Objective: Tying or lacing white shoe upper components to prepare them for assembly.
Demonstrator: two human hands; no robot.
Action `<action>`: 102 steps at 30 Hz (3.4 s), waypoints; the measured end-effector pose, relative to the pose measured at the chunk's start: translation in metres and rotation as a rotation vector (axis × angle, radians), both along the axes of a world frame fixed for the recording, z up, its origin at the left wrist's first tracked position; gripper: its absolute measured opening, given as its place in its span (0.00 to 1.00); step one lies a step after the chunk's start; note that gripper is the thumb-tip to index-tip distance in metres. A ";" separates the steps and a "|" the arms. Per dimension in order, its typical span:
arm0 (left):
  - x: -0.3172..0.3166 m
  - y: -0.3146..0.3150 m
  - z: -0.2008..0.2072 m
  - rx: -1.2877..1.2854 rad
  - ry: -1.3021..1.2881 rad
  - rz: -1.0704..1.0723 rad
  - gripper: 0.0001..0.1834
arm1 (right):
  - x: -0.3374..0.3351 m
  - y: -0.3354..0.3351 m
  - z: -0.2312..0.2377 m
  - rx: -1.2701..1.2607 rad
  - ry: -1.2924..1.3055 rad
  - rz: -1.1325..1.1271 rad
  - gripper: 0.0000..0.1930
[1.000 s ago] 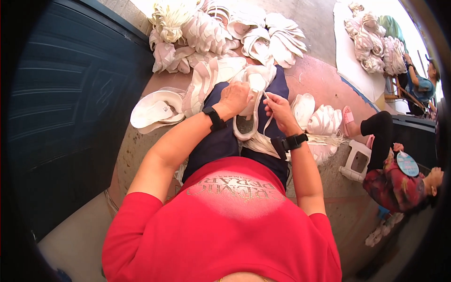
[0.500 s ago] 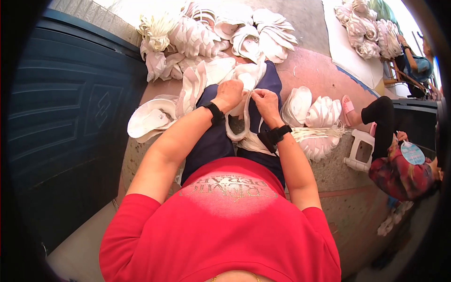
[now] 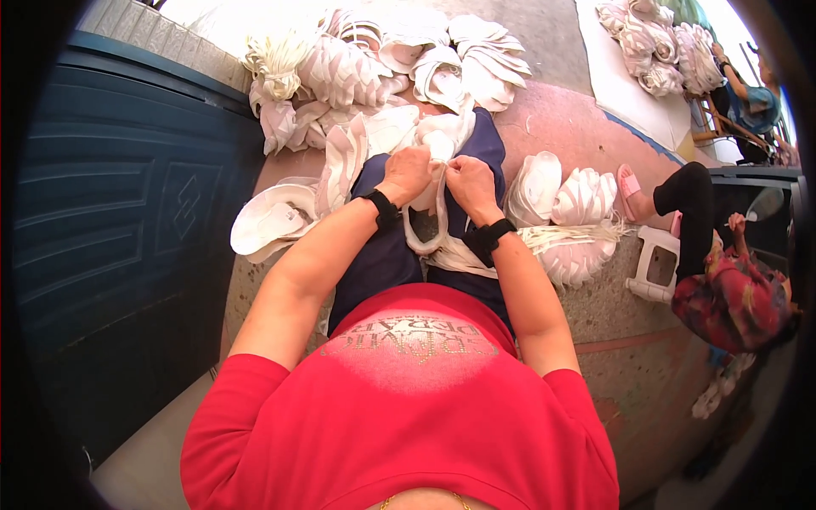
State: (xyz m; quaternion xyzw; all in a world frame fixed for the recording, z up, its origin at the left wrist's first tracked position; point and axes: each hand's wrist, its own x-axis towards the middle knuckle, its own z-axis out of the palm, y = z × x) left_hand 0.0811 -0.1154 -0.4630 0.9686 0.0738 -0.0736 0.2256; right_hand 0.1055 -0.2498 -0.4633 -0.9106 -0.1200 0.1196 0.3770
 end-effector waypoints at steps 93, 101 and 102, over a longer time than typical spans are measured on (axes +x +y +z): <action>-0.061 0.150 0.169 -0.856 -0.090 0.403 0.18 | 0.033 -0.309 0.152 1.819 -0.245 -0.169 0.15; -0.030 0.052 0.073 -0.963 0.372 0.276 0.08 | 0.030 -0.173 0.113 0.969 0.121 -0.173 0.12; -0.026 0.044 0.061 -0.964 0.373 0.279 0.08 | 0.023 -0.153 0.104 0.922 0.242 -0.123 0.10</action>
